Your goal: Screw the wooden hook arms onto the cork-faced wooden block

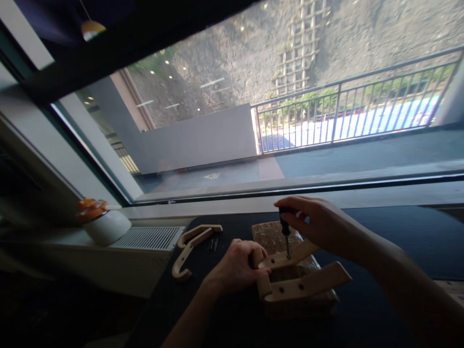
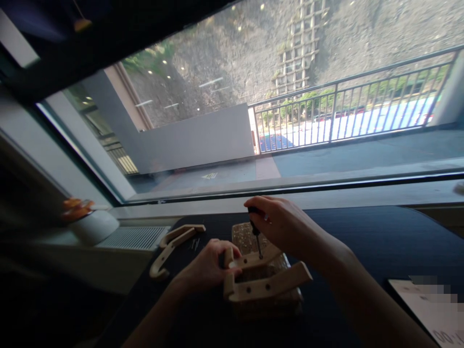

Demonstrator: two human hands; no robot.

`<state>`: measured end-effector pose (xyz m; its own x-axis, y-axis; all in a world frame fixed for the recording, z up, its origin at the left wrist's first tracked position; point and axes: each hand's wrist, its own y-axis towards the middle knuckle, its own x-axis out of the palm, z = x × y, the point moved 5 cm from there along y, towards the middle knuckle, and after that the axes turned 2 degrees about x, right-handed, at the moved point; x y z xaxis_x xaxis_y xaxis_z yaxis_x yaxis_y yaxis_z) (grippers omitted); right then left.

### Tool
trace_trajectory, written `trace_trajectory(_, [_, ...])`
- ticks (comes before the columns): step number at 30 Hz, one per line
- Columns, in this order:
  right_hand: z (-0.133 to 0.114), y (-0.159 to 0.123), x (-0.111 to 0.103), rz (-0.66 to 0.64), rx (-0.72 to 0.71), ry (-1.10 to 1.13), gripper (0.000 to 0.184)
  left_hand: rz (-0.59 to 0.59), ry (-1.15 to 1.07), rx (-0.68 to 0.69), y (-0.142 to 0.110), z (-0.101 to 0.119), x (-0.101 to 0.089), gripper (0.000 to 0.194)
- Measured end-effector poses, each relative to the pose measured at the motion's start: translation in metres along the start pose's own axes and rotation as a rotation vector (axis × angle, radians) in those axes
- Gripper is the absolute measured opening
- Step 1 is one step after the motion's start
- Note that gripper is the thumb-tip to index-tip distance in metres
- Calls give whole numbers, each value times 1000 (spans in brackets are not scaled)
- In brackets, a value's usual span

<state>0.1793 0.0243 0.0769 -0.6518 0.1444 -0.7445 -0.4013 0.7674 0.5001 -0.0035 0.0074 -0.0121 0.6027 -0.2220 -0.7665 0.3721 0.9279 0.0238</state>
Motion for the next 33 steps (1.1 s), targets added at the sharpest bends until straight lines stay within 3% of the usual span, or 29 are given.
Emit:
trace_trajectory(9, [-8, 0, 4, -39, 0, 103, 22, -24, 13, 30, 0, 3, 0, 22])
trace_trajectory(20, [1, 1, 2, -31, 3, 23, 26, -42, 9, 0, 0, -1, 2, 26])
trace_trajectory(33, [-8, -1, 0, -54, -13, 5, 27, -33, -1, 14, 0, -3, 2, 26])
